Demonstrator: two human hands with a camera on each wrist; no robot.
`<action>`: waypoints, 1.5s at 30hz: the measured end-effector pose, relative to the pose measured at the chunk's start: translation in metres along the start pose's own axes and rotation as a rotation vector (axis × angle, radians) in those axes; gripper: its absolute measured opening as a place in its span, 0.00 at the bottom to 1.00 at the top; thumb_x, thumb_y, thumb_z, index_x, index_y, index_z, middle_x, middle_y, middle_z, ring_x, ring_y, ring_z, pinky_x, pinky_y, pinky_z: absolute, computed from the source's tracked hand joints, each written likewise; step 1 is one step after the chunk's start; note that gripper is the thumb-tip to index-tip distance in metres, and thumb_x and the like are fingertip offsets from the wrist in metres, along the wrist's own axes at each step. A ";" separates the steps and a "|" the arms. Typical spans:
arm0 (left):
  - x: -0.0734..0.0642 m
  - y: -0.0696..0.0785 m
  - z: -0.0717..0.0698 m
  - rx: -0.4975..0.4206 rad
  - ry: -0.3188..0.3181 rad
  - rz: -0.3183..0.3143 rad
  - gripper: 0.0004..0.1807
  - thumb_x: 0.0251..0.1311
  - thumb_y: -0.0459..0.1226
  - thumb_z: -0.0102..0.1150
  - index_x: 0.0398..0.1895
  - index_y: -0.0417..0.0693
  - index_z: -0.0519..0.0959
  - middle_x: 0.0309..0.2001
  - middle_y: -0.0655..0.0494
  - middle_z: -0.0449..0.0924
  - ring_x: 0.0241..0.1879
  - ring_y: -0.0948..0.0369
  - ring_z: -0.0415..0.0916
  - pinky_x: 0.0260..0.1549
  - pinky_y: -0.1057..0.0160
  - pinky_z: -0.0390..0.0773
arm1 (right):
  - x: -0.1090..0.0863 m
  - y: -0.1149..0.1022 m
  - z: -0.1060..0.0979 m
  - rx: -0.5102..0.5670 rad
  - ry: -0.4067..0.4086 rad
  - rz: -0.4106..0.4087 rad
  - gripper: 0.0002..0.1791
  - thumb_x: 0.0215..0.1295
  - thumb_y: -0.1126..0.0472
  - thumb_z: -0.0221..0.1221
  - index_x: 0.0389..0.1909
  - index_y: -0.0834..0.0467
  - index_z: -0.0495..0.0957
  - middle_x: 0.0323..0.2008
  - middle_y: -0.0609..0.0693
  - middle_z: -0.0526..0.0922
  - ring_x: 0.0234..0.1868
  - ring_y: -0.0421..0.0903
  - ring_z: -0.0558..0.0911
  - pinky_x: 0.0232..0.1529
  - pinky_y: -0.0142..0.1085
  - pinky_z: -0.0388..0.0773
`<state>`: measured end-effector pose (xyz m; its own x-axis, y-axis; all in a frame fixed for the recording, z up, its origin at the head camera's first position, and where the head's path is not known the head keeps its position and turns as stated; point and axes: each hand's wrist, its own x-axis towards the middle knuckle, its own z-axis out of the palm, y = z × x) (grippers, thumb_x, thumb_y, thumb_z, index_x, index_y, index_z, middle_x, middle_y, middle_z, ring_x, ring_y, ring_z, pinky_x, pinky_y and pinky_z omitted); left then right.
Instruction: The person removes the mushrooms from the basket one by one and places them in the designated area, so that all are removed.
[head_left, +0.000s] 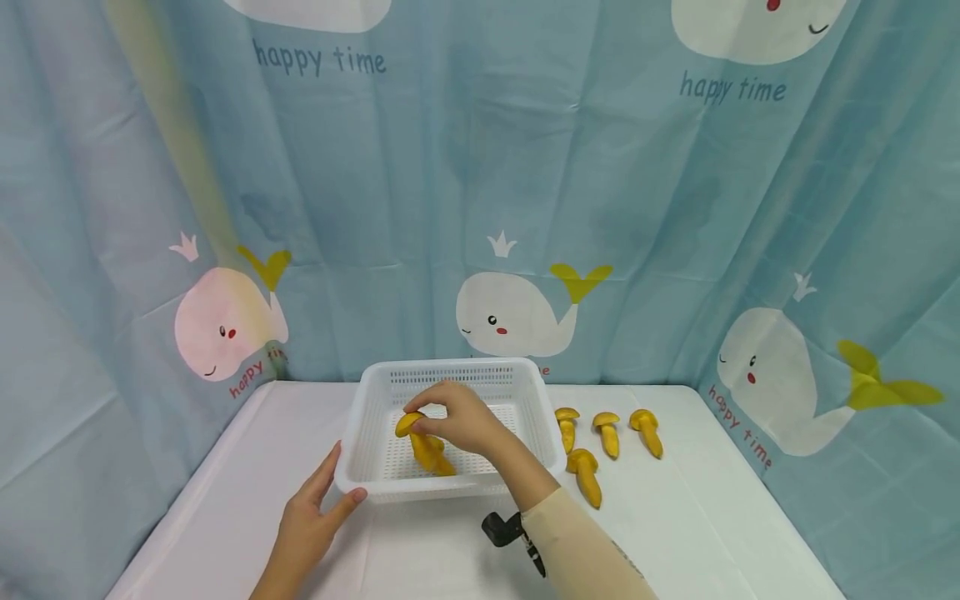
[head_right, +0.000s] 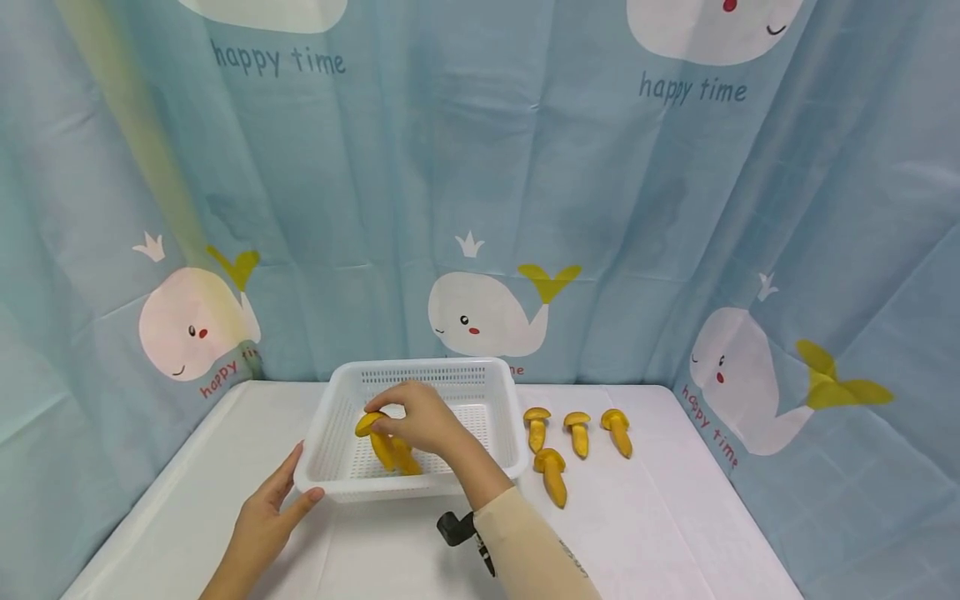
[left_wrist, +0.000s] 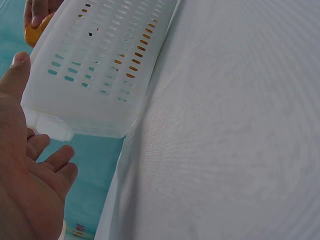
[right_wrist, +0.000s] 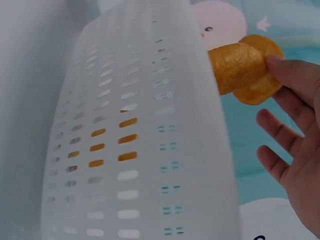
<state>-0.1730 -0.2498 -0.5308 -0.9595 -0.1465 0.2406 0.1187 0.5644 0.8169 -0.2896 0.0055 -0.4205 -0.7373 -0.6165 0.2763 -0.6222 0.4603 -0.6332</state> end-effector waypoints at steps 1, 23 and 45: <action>0.000 0.000 0.000 0.005 0.002 -0.003 0.49 0.61 0.54 0.70 0.82 0.67 0.54 0.79 0.47 0.55 0.75 0.37 0.58 0.66 0.32 0.66 | -0.001 -0.001 -0.002 0.004 0.011 -0.006 0.12 0.68 0.52 0.68 0.51 0.45 0.88 0.48 0.30 0.85 0.55 0.36 0.78 0.62 0.39 0.78; -0.001 0.001 0.000 -0.016 0.000 -0.015 0.49 0.60 0.54 0.70 0.82 0.68 0.54 0.80 0.50 0.54 0.76 0.38 0.57 0.68 0.31 0.64 | -0.045 0.004 -0.039 0.096 0.242 0.020 0.12 0.66 0.51 0.69 0.50 0.41 0.87 0.49 0.31 0.84 0.57 0.39 0.78 0.62 0.46 0.79; 0.000 -0.001 0.002 0.008 0.009 0.008 0.48 0.61 0.52 0.70 0.82 0.66 0.55 0.79 0.49 0.56 0.75 0.39 0.60 0.67 0.37 0.67 | -0.106 0.031 -0.065 0.178 0.398 0.098 0.11 0.64 0.49 0.70 0.47 0.38 0.87 0.49 0.34 0.85 0.58 0.40 0.79 0.67 0.57 0.74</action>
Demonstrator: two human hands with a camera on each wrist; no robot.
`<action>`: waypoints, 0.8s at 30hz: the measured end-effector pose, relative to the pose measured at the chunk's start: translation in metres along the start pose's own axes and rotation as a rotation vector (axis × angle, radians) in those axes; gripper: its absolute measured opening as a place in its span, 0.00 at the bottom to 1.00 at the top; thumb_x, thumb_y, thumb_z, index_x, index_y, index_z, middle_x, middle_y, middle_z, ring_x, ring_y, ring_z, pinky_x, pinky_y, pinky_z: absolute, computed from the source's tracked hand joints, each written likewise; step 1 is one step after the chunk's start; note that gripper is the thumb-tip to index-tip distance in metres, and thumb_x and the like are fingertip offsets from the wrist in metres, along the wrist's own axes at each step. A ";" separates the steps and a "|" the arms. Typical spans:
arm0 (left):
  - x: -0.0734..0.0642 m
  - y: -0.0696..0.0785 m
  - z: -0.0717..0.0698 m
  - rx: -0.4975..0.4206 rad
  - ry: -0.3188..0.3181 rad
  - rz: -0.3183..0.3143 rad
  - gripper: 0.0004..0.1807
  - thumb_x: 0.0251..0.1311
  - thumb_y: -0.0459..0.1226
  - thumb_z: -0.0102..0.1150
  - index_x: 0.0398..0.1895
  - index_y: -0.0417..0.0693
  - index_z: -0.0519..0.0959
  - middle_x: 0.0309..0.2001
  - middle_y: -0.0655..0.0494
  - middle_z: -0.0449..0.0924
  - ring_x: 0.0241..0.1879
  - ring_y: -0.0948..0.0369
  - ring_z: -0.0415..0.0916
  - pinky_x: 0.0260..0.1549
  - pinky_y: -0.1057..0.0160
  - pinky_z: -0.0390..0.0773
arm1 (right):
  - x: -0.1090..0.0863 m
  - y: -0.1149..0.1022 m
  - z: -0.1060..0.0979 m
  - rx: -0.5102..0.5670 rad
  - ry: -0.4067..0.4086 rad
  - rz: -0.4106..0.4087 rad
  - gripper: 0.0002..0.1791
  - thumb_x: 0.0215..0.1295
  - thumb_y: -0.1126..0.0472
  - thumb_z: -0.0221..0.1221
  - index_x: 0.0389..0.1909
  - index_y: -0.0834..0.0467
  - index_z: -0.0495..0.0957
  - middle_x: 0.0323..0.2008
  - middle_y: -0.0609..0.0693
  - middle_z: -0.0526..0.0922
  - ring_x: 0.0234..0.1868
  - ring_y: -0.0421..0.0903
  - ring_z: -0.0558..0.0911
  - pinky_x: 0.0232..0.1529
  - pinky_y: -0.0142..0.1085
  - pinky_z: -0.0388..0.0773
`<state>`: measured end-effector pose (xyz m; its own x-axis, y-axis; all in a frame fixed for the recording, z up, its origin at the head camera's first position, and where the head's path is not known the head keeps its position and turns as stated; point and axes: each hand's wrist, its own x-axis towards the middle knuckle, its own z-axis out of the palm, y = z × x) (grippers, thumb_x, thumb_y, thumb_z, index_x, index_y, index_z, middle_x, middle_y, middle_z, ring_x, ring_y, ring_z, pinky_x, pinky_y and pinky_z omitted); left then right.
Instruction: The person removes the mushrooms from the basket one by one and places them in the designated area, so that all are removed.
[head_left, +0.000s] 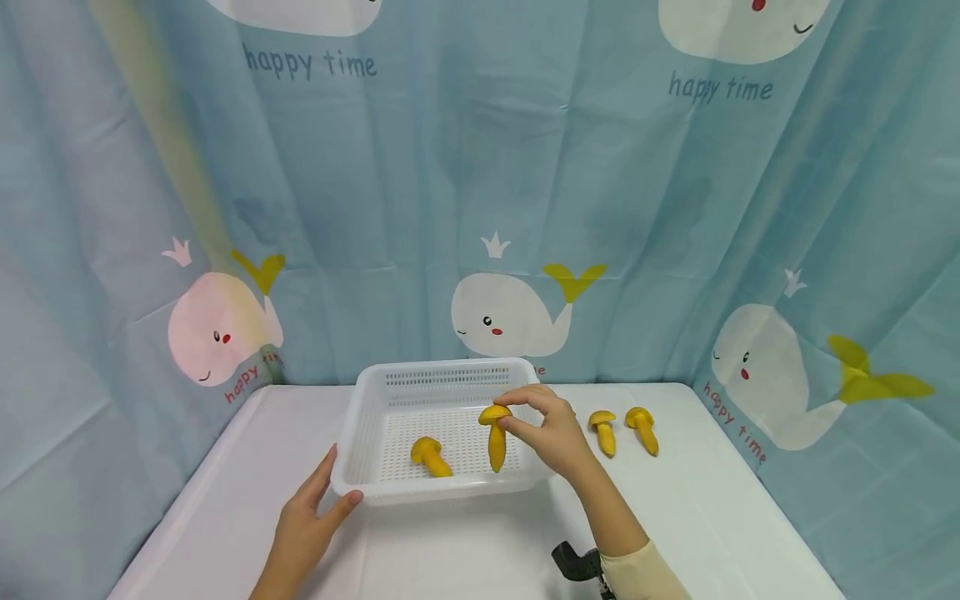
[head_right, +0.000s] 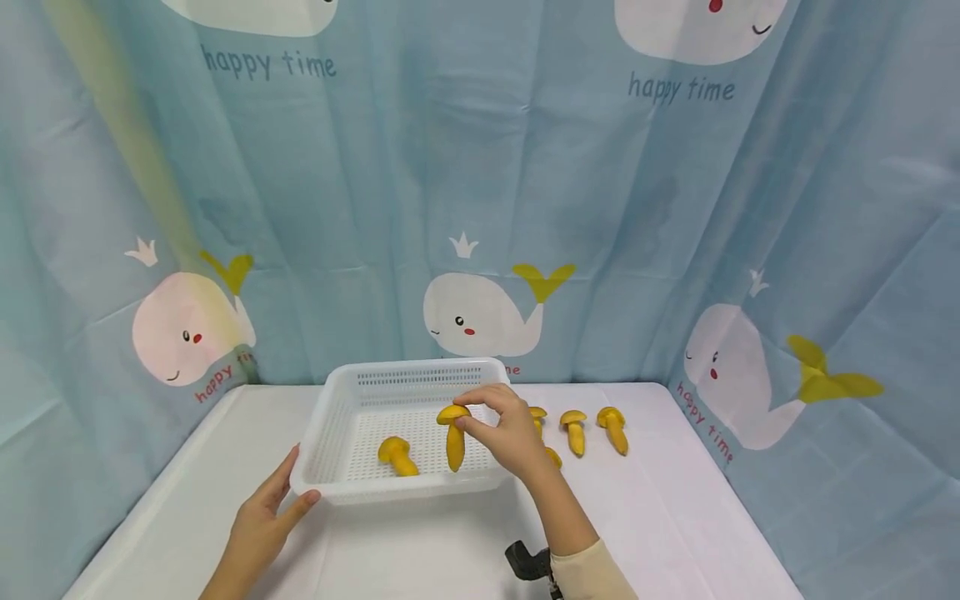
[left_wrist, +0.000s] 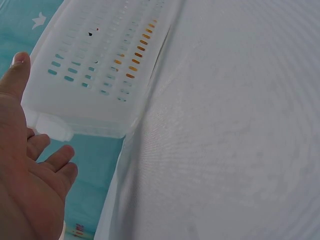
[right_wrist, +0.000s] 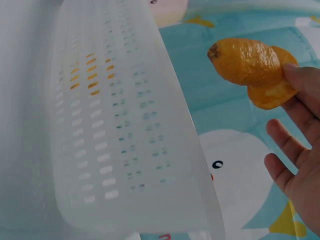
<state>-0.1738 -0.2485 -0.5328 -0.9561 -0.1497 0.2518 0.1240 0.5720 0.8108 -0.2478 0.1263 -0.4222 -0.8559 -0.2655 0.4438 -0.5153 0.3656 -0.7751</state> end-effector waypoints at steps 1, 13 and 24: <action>0.000 0.000 0.000 -0.003 -0.001 -0.003 0.48 0.61 0.52 0.70 0.82 0.67 0.55 0.79 0.49 0.56 0.75 0.39 0.60 0.67 0.36 0.67 | -0.003 0.001 -0.002 0.010 0.006 0.010 0.11 0.64 0.49 0.71 0.47 0.38 0.88 0.49 0.35 0.86 0.58 0.41 0.79 0.67 0.58 0.73; -0.001 -0.002 0.001 0.023 0.005 0.002 0.48 0.61 0.52 0.71 0.81 0.69 0.55 0.79 0.53 0.57 0.75 0.45 0.62 0.67 0.60 0.70 | -0.025 0.016 -0.031 -0.011 0.051 0.024 0.13 0.63 0.50 0.71 0.48 0.40 0.88 0.50 0.37 0.85 0.60 0.41 0.77 0.66 0.56 0.72; -0.002 0.001 -0.001 0.004 0.000 -0.004 0.49 0.61 0.53 0.70 0.82 0.67 0.54 0.79 0.53 0.56 0.75 0.43 0.61 0.67 0.42 0.66 | -0.043 0.033 -0.062 -0.089 0.071 0.046 0.13 0.64 0.49 0.70 0.50 0.39 0.86 0.51 0.36 0.85 0.58 0.39 0.77 0.60 0.49 0.76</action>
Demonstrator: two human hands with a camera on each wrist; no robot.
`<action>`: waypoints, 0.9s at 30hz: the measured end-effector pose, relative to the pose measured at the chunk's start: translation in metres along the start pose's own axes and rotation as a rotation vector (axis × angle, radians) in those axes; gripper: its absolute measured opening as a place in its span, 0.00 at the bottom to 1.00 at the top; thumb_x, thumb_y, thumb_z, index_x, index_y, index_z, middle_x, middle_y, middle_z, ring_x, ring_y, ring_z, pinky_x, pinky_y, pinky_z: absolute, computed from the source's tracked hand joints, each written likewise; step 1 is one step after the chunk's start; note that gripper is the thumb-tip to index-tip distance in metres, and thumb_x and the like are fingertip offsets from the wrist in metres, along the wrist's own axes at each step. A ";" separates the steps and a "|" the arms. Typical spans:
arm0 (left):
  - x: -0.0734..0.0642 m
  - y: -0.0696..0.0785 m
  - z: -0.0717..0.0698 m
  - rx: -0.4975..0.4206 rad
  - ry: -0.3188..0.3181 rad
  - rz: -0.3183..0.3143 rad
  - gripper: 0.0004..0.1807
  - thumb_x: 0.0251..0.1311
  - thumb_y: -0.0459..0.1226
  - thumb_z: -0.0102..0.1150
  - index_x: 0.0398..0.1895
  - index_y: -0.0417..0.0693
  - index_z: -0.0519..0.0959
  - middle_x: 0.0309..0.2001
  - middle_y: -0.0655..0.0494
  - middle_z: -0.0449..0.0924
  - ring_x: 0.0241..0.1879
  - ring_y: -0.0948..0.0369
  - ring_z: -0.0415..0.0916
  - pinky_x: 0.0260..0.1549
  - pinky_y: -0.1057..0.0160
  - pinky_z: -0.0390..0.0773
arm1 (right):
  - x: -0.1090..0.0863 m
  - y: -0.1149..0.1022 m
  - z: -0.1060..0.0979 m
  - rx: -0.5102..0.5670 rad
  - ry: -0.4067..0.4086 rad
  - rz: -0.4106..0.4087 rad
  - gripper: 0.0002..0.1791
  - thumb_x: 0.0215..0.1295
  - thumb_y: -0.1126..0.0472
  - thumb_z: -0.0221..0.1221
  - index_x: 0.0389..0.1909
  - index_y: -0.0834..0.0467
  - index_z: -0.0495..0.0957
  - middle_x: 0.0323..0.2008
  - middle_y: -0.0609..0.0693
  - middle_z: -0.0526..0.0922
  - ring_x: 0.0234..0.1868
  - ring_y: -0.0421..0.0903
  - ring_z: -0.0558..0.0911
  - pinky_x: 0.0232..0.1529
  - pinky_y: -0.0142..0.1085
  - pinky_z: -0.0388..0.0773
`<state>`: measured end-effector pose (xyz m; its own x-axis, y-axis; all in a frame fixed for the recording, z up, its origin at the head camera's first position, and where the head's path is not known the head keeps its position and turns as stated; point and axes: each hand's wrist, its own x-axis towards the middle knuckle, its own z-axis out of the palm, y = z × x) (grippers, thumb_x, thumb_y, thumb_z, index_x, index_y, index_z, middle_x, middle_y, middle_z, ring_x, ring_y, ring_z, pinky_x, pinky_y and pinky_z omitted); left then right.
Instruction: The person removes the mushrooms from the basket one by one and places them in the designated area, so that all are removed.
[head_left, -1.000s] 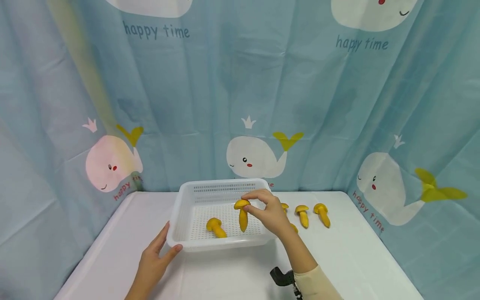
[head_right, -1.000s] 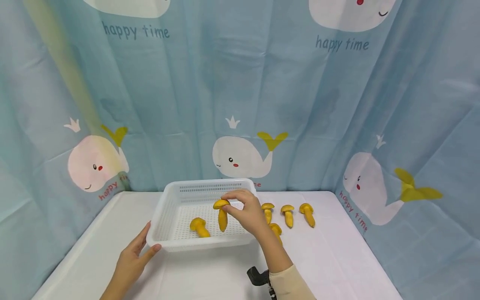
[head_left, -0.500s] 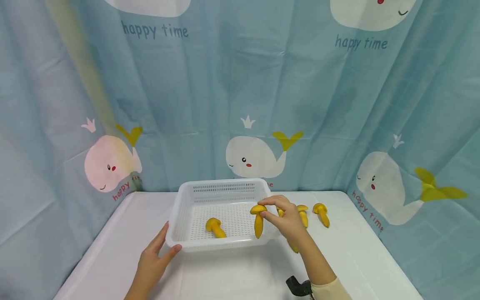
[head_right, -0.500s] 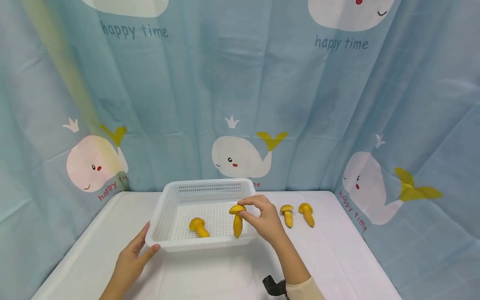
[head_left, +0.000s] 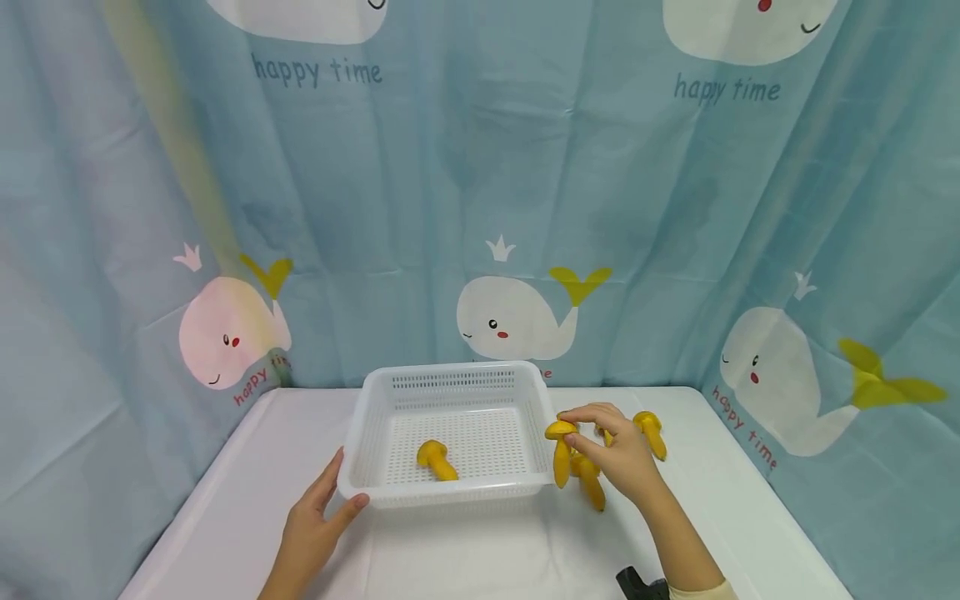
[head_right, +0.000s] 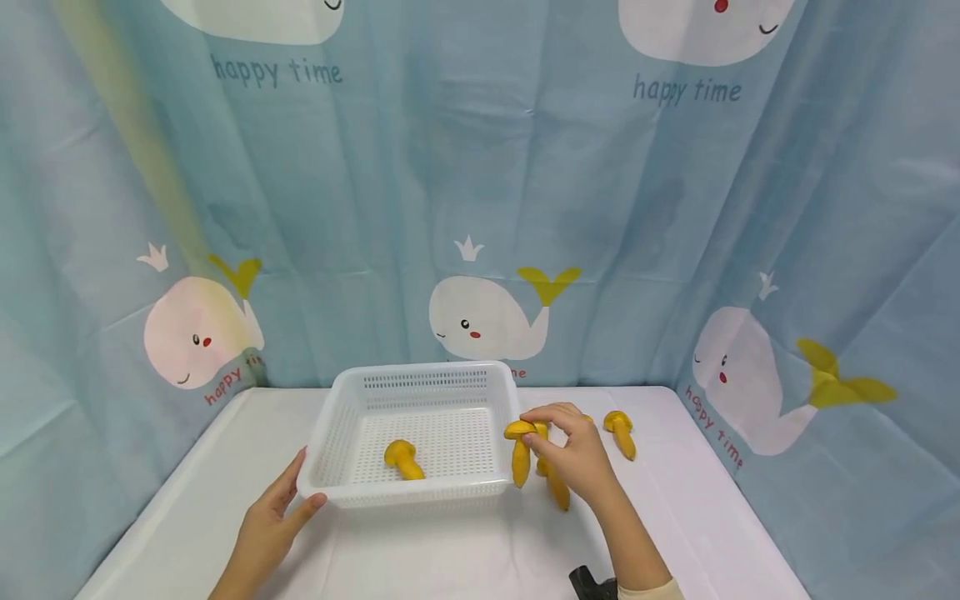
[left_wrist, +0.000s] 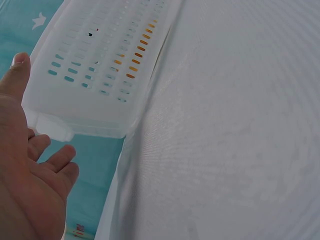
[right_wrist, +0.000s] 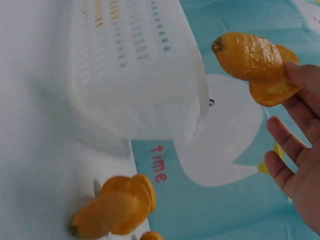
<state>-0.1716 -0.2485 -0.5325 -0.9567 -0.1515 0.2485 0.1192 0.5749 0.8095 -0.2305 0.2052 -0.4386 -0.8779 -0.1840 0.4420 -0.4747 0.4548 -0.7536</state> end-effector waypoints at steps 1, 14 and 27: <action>0.000 0.000 0.001 0.005 0.000 0.003 0.49 0.61 0.53 0.70 0.82 0.66 0.54 0.79 0.52 0.56 0.75 0.43 0.61 0.67 0.43 0.67 | -0.001 0.003 -0.003 -0.008 -0.001 0.006 0.13 0.64 0.49 0.70 0.50 0.39 0.86 0.51 0.36 0.85 0.57 0.38 0.77 0.60 0.46 0.76; -0.001 0.002 0.000 0.017 0.008 0.016 0.48 0.63 0.52 0.69 0.82 0.63 0.54 0.79 0.50 0.56 0.74 0.40 0.63 0.65 0.43 0.68 | -0.013 0.033 -0.029 -0.093 0.023 0.068 0.13 0.64 0.47 0.70 0.48 0.43 0.87 0.50 0.38 0.86 0.57 0.44 0.79 0.64 0.62 0.73; -0.001 -0.001 0.000 0.024 0.023 0.037 0.48 0.62 0.51 0.70 0.82 0.66 0.55 0.78 0.49 0.58 0.73 0.39 0.64 0.64 0.40 0.69 | -0.016 0.055 -0.046 -0.064 -0.011 0.136 0.16 0.66 0.48 0.69 0.52 0.46 0.86 0.52 0.44 0.86 0.62 0.51 0.77 0.68 0.69 0.66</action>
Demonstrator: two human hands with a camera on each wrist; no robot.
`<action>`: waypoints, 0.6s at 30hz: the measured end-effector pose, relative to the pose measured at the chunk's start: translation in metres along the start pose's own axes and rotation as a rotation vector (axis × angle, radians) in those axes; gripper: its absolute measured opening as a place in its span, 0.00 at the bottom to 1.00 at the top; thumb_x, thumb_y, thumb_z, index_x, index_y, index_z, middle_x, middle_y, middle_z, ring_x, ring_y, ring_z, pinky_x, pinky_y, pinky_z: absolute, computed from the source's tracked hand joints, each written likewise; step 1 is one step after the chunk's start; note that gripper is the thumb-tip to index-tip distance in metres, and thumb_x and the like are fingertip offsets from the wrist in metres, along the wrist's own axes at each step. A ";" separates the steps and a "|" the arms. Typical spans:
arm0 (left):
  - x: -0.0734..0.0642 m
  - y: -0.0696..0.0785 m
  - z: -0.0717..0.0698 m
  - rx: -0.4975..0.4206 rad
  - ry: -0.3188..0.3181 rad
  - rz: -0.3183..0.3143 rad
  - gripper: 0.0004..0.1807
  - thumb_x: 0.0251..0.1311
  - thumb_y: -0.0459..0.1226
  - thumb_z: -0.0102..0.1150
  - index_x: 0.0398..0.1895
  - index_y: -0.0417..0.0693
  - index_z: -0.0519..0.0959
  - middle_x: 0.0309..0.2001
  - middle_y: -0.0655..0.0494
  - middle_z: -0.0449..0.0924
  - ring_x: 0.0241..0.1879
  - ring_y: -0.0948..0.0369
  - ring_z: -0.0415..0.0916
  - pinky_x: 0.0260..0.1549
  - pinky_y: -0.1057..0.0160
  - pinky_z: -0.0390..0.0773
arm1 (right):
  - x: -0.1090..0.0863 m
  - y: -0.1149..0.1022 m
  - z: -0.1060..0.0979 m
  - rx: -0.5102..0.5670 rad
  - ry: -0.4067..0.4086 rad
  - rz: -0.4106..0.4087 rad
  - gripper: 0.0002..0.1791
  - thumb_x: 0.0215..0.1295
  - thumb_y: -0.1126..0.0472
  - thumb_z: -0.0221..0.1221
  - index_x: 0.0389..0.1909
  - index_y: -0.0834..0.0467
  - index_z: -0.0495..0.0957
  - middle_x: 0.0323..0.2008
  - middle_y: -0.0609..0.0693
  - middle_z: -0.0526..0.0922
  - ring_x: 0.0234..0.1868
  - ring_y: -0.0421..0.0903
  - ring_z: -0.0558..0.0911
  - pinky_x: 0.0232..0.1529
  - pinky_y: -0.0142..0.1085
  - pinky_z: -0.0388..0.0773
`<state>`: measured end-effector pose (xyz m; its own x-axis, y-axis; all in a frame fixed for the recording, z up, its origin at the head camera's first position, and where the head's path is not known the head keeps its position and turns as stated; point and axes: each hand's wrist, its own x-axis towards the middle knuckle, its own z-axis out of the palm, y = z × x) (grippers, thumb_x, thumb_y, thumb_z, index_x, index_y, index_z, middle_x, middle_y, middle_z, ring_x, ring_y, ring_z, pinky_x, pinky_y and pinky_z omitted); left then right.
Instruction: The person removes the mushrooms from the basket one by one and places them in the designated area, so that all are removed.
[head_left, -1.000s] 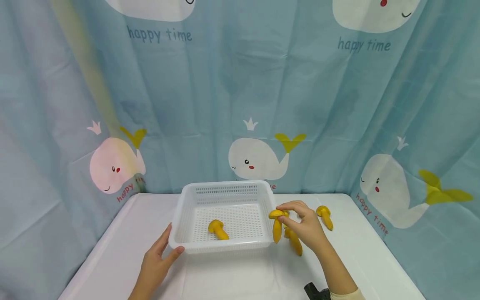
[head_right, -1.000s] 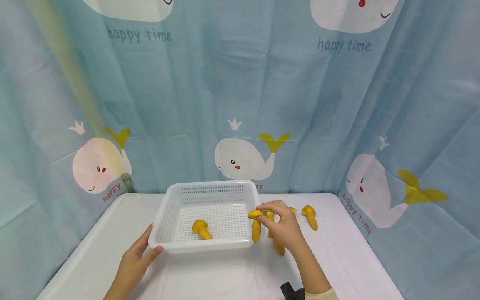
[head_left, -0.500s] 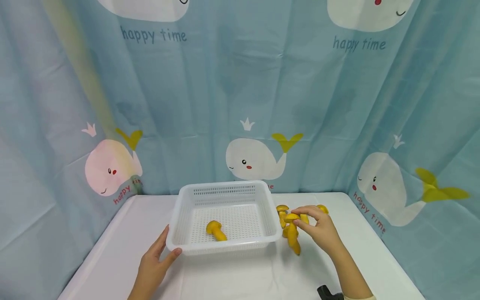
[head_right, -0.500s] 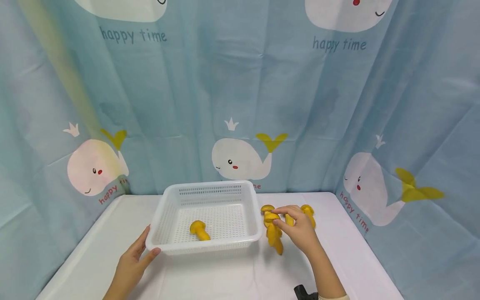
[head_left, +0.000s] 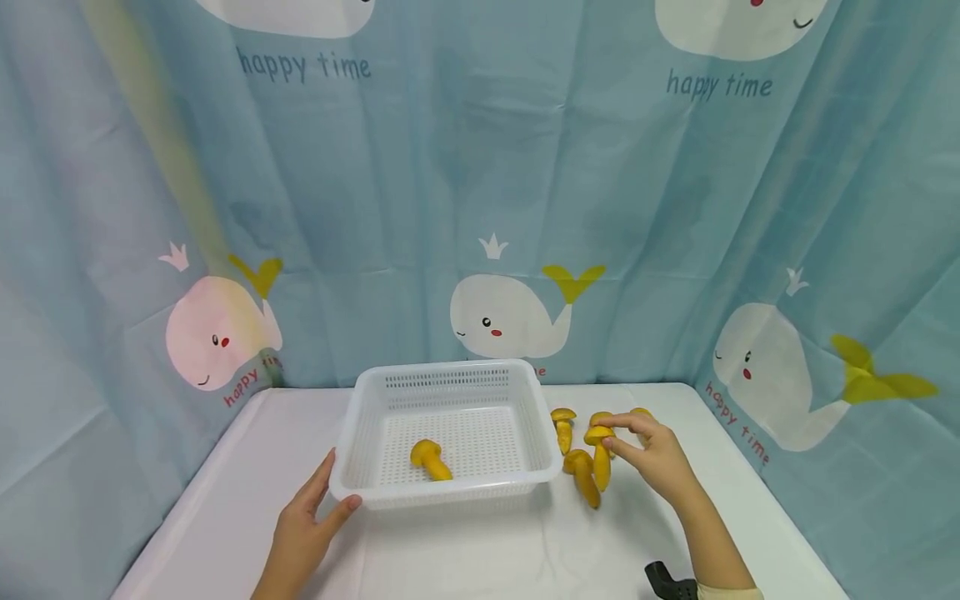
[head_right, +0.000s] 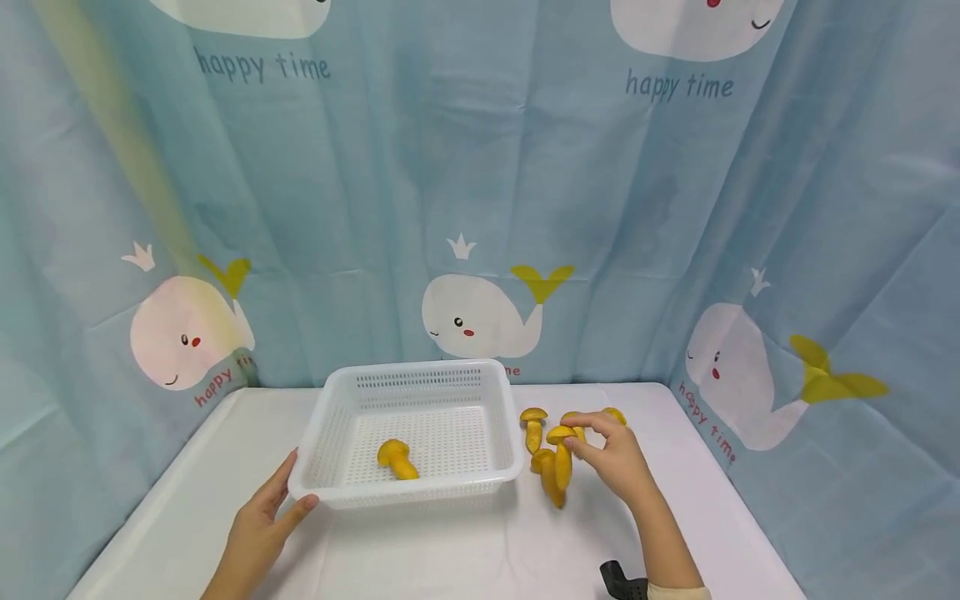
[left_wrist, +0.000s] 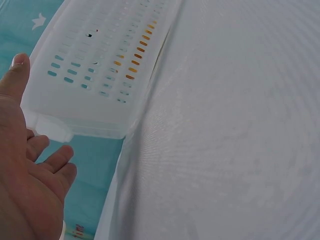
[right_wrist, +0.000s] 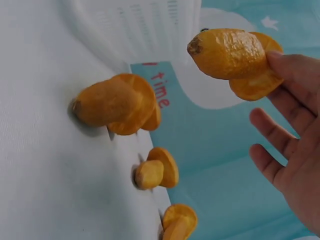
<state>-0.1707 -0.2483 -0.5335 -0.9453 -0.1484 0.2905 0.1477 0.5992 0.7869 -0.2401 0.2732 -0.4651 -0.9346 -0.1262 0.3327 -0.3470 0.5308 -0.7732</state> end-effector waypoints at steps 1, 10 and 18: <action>0.001 0.000 0.000 0.006 0.001 0.001 0.48 0.62 0.51 0.70 0.82 0.66 0.55 0.78 0.50 0.58 0.73 0.39 0.64 0.64 0.39 0.69 | 0.000 0.002 -0.001 -0.009 0.003 0.012 0.16 0.66 0.47 0.69 0.52 0.45 0.86 0.51 0.44 0.86 0.62 0.52 0.77 0.68 0.69 0.66; 0.001 -0.001 -0.001 0.021 -0.018 -0.010 0.48 0.63 0.52 0.69 0.82 0.66 0.54 0.79 0.50 0.57 0.73 0.40 0.64 0.64 0.44 0.69 | -0.001 0.021 -0.005 -0.029 0.006 0.085 0.19 0.65 0.46 0.69 0.52 0.50 0.87 0.55 0.52 0.84 0.66 0.58 0.75 0.69 0.64 0.68; 0.000 0.004 -0.002 -0.015 -0.010 -0.006 0.47 0.63 0.50 0.70 0.82 0.64 0.55 0.79 0.50 0.57 0.73 0.38 0.63 0.64 0.37 0.68 | 0.000 0.035 -0.010 -0.061 0.006 0.130 0.21 0.66 0.44 0.68 0.55 0.50 0.86 0.58 0.55 0.83 0.67 0.61 0.74 0.68 0.65 0.70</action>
<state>-0.1693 -0.2472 -0.5295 -0.9490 -0.1445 0.2802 0.1460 0.5863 0.7968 -0.2512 0.3001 -0.4866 -0.9707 -0.0479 0.2356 -0.2175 0.5920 -0.7760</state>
